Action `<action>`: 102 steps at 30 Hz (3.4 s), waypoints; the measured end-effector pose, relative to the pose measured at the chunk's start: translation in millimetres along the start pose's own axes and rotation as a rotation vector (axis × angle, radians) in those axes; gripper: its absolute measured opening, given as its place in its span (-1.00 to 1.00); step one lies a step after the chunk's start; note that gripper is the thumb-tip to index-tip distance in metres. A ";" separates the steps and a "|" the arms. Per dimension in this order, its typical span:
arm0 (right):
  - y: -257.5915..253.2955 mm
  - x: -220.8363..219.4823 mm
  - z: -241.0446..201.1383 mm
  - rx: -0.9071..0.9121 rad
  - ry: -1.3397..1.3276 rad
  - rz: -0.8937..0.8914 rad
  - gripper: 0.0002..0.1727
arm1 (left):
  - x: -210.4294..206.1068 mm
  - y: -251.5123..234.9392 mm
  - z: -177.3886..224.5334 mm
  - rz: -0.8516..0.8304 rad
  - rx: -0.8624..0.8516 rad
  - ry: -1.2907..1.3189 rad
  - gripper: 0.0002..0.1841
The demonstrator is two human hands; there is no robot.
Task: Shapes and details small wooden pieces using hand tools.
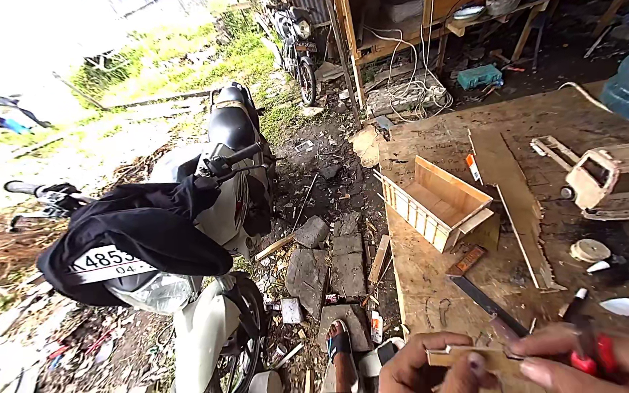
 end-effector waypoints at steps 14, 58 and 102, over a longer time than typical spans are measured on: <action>48.6 -11.2 194.1 -0.571 0.369 0.093 -0.42 | 110.5 -60.4 -173.8 0.262 0.309 -0.631 -0.80; 20.5 -52.6 172.2 -0.229 1.141 -0.098 -0.69 | 96.5 -53.3 -201.0 0.448 0.538 -0.244 -0.59; 10.8 -60.3 168.8 -0.263 1.247 -0.223 -0.73 | 86.4 -54.9 -197.4 0.574 0.561 -0.509 -0.67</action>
Point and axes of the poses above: each hand's wrist, its own y-axis away from the middle knuckle, its own x-axis out of the back of the hand, z = x × y, the point moved 7 cm from there along -y, towards the middle knuckle, and after that the axes turned 8 degrees about x, right-handed, at the moved point
